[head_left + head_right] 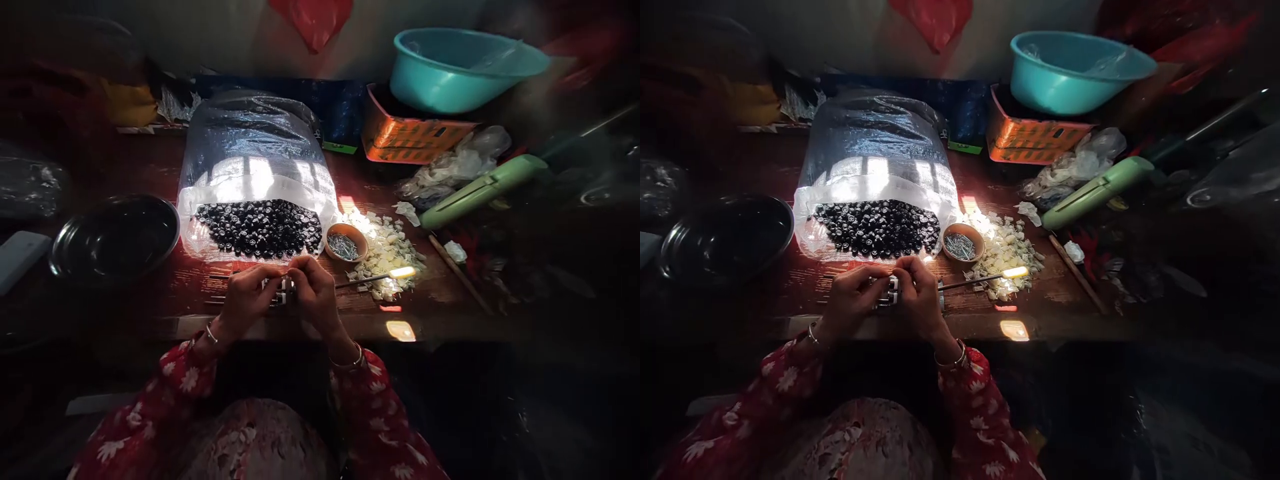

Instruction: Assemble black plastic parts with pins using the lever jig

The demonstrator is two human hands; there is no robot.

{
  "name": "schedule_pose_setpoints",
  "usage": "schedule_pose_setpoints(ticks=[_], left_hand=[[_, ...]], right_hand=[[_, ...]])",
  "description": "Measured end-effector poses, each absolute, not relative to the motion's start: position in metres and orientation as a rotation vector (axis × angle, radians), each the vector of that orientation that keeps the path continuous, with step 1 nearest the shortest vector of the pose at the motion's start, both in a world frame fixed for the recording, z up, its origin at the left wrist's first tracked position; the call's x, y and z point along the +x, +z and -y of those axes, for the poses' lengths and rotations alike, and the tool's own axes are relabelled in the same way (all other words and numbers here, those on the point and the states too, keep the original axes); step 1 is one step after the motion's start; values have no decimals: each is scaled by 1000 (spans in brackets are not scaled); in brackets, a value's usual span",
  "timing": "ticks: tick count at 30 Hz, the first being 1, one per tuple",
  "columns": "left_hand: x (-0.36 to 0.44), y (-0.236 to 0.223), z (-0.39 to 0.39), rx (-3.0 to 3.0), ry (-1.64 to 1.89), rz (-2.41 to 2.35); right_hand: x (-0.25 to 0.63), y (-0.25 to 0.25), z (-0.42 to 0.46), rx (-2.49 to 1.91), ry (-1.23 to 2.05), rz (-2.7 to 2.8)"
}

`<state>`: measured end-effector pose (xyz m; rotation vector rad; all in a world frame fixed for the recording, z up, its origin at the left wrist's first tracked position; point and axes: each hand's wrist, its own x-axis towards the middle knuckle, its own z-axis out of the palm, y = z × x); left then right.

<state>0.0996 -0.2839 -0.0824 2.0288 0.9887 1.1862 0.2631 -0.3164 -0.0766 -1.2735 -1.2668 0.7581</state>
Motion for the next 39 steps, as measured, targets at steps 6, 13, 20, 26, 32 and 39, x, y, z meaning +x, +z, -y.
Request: schedule_pose_setpoints(ticks=[6,13,20,26,32,39], left_hand=[[62,-94,278,2222,1102,-1031],[56,-100,277,2591,874,-1133],[61,-104,272,2701,770,-1116],[56,-110,273,2653,957,-1059],[51,-108,284,2694,1023,-986],[45,-108,292,2825,966,-878]], right_hand=[[265,-92,321,-1334,600,1470],[277,-105,332,-1427,441,1439],[279,-115,344,-1443,451,1359],[283,-117,352,-1427,448,1336],[286,-117,356,-1418,417,1331],[285,-116,356,-1423,417,1341]])
